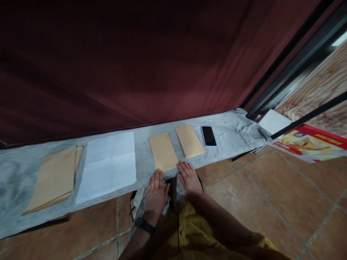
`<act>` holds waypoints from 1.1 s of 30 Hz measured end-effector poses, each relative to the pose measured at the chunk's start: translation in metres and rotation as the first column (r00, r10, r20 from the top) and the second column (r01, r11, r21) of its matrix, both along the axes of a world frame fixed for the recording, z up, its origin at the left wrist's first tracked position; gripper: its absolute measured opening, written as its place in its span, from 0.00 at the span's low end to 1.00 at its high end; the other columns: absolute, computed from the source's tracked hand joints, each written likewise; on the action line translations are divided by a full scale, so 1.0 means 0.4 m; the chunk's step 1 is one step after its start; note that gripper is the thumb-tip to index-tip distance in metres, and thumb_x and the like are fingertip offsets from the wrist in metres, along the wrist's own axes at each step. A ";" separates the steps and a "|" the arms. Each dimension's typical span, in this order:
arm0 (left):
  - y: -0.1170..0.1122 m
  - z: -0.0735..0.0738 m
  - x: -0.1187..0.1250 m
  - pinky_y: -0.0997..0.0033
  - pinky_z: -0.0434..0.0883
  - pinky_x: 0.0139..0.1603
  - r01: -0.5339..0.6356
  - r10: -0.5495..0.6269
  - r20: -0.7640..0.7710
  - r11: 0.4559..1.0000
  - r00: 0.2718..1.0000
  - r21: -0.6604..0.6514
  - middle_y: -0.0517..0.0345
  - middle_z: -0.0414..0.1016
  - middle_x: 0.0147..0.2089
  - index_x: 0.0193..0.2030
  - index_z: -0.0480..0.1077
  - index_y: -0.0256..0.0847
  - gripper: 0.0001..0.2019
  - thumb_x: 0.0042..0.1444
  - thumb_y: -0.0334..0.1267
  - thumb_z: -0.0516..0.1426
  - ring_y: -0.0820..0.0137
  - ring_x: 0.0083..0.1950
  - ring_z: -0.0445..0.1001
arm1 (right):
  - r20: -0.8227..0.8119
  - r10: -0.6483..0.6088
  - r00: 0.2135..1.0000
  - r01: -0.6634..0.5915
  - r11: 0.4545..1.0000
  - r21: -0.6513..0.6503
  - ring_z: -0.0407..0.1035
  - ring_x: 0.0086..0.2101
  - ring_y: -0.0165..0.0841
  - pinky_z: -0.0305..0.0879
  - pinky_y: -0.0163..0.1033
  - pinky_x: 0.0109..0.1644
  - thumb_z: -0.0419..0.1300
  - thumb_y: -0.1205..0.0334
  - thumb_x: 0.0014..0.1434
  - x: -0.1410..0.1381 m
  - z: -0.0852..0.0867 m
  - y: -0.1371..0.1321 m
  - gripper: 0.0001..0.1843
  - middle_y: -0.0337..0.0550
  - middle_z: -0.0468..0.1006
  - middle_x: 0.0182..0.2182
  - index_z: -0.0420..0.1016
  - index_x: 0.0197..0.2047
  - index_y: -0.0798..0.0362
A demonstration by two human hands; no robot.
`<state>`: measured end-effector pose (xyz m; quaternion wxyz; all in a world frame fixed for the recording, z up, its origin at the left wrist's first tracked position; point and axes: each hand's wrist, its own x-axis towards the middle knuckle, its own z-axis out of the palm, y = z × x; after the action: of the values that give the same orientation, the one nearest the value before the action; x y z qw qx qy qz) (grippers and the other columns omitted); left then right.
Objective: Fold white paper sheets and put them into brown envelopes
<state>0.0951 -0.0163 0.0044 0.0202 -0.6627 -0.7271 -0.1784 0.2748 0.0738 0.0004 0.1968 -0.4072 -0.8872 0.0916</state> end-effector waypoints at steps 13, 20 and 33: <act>0.151 0.077 -0.056 0.56 0.70 0.54 -0.283 0.353 0.296 0.925 0.887 -0.254 0.46 0.76 0.43 0.59 0.67 0.33 0.21 0.62 0.42 0.54 0.56 0.49 0.75 | -0.021 -0.407 0.913 0.403 0.910 -0.099 0.64 0.46 0.46 0.61 0.49 0.51 0.59 0.61 0.66 -0.118 0.052 0.048 0.12 0.53 0.73 0.46 0.72 0.51 0.54; 0.166 0.074 -0.077 0.62 0.71 0.46 -0.312 0.427 0.529 0.903 0.734 -0.297 0.52 0.77 0.37 0.50 0.72 0.39 0.16 0.53 0.37 0.59 0.60 0.44 0.77 | -0.305 -0.451 0.839 0.385 0.887 -0.253 0.67 0.45 0.43 0.65 0.50 0.52 0.59 0.67 0.60 -0.131 0.031 0.061 0.06 0.49 0.73 0.42 0.69 0.42 0.52; 0.149 0.085 -0.061 0.68 0.72 0.34 -0.330 0.276 0.959 0.913 0.059 -0.242 0.61 0.77 0.34 0.42 0.67 0.42 0.22 0.38 0.42 0.65 0.67 0.35 0.76 | -0.583 -0.806 0.102 -0.412 0.499 -0.763 0.72 0.26 0.31 0.73 0.38 0.32 0.70 0.55 0.44 -0.165 0.068 0.060 0.27 0.28 0.72 0.25 0.63 0.45 0.44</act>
<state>0.0708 0.0433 0.0385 -0.4099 -0.2135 -0.6762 -0.5737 0.2088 0.0978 0.0275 0.5120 -0.4195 -0.2692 0.6996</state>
